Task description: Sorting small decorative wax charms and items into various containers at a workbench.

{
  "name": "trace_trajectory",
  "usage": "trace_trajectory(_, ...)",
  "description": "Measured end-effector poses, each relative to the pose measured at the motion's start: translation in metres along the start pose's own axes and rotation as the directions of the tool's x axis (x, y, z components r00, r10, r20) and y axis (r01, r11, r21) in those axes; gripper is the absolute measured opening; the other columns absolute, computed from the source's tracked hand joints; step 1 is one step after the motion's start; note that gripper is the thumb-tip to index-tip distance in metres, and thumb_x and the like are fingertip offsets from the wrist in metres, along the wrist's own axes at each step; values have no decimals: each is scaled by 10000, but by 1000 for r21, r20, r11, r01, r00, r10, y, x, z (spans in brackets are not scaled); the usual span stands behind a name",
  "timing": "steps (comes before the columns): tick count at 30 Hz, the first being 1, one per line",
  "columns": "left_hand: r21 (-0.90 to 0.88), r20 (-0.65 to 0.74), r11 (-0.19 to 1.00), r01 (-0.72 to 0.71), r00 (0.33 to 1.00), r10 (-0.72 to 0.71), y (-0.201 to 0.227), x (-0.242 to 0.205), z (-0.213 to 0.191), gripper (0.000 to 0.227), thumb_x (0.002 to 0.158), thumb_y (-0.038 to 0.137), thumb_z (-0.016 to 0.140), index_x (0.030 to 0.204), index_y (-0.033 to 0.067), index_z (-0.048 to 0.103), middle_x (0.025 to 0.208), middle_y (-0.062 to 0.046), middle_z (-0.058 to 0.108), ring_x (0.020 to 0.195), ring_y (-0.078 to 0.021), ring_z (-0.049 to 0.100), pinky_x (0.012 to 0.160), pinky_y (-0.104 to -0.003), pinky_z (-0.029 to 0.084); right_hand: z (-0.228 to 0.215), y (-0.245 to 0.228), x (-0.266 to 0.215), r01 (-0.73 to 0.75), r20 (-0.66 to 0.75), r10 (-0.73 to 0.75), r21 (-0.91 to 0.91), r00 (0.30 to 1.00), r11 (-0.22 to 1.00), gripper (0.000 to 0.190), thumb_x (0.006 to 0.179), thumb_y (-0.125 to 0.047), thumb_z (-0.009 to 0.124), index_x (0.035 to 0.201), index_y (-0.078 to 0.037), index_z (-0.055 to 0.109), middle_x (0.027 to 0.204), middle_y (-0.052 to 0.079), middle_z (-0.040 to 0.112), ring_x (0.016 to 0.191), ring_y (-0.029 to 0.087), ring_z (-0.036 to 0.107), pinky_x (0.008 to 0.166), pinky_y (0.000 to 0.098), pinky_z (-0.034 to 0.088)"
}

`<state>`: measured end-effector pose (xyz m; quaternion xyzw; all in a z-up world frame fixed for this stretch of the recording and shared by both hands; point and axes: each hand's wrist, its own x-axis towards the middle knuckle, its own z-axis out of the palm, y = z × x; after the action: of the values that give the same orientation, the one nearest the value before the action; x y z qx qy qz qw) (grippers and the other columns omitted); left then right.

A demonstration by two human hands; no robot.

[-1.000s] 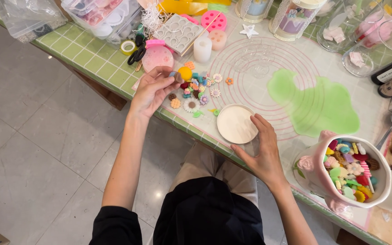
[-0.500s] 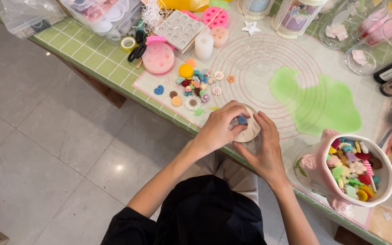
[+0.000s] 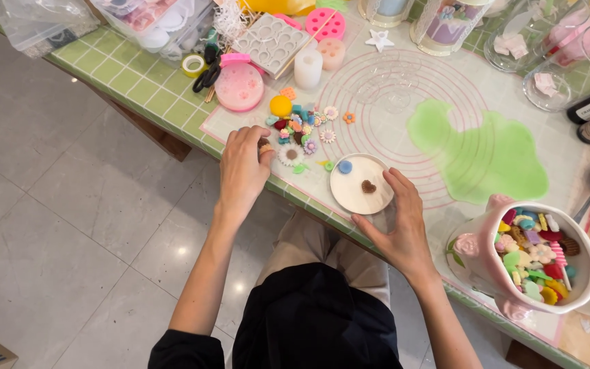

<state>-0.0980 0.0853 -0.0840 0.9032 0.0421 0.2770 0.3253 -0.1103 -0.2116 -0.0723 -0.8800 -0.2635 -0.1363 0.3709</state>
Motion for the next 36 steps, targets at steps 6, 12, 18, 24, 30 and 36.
trace_trajectory(6, -139, 75, 988, 70, 995, -59, 15, 4, 1, 357, 798, -79, 706, 1127, 57, 677, 978, -124, 631, 890, -277, 677, 780, -393, 534, 2, 6, 0, 34, -24, -34, 10, 999, 999, 878, 763, -233, 888, 1489, -45, 431, 1538, 217, 447, 1429, 398, 456, 1165, 464, 398)
trace_trajectory(12, -659, 222, 750, 57, 968, 121, 46, -13, 26, 255, 892, -32, 721, 1128, 57, 678, 982, -43, 647, 847, -123, 649, 786, -288, 575, 2, 5, 1, -10, -2, 10, -25, 1000, 1000, 749, 749, -265, 891, 1385, -71, 547, 1526, 212, 455, 1427, 394, 431, 1146, 484, 374)
trace_trajectory(18, -548, 455, 826, 133, 876, 161, 90, -21, 48, 290, 849, 6, 719, 1134, 39, 673, 956, -92, 739, 819, -162, 732, 754, -294, 585, 6, 17, -2, 55, 4, -54, -100, 999, 993, 586, 755, -296, 882, 1262, -93, 669, 1524, 213, 472, 1470, 399, 398, 1165, 507, 321)
trace_trajectory(24, -455, 225, 890, -22, 964, 139, 66, -10, 31, 272, 877, 14, 713, 1145, 57, 704, 1070, -106, 761, 907, -212, 745, 825, -343, 591, 6, 13, 0, 52, 1, -52, -118, 999, 992, 605, 756, -303, 882, 1279, -90, 665, 1499, 213, 488, 1452, 397, 401, 1160, 509, 318)
trace_trajectory(30, -28, -23, 993, -116, 993, 115, -7, 28, 4, 344, 813, -101, 657, 1126, 32, 708, 1118, -128, 712, 1084, -318, 654, 928, -430, 522, 5, 9, 0, 45, 8, -44, -111, 999, 993, 602, 770, -301, 872, 1284, -83, 647, 1496, 195, 499, 1450, 385, 412, 1157, 495, 330)
trace_trajectory(36, -62, 96, 976, -208, 972, 213, -19, 38, 14, 345, 763, -84, 712, 1083, 43, 704, 1094, -137, 575, 1078, -336, 598, 939, -451, 486, 5, 11, -1, 44, -2, -45, -98, 999, 994, 614, 770, -287, 872, 1296, -72, 640, 1479, 194, 506, 1432, 388, 433, 1149, 492, 348)
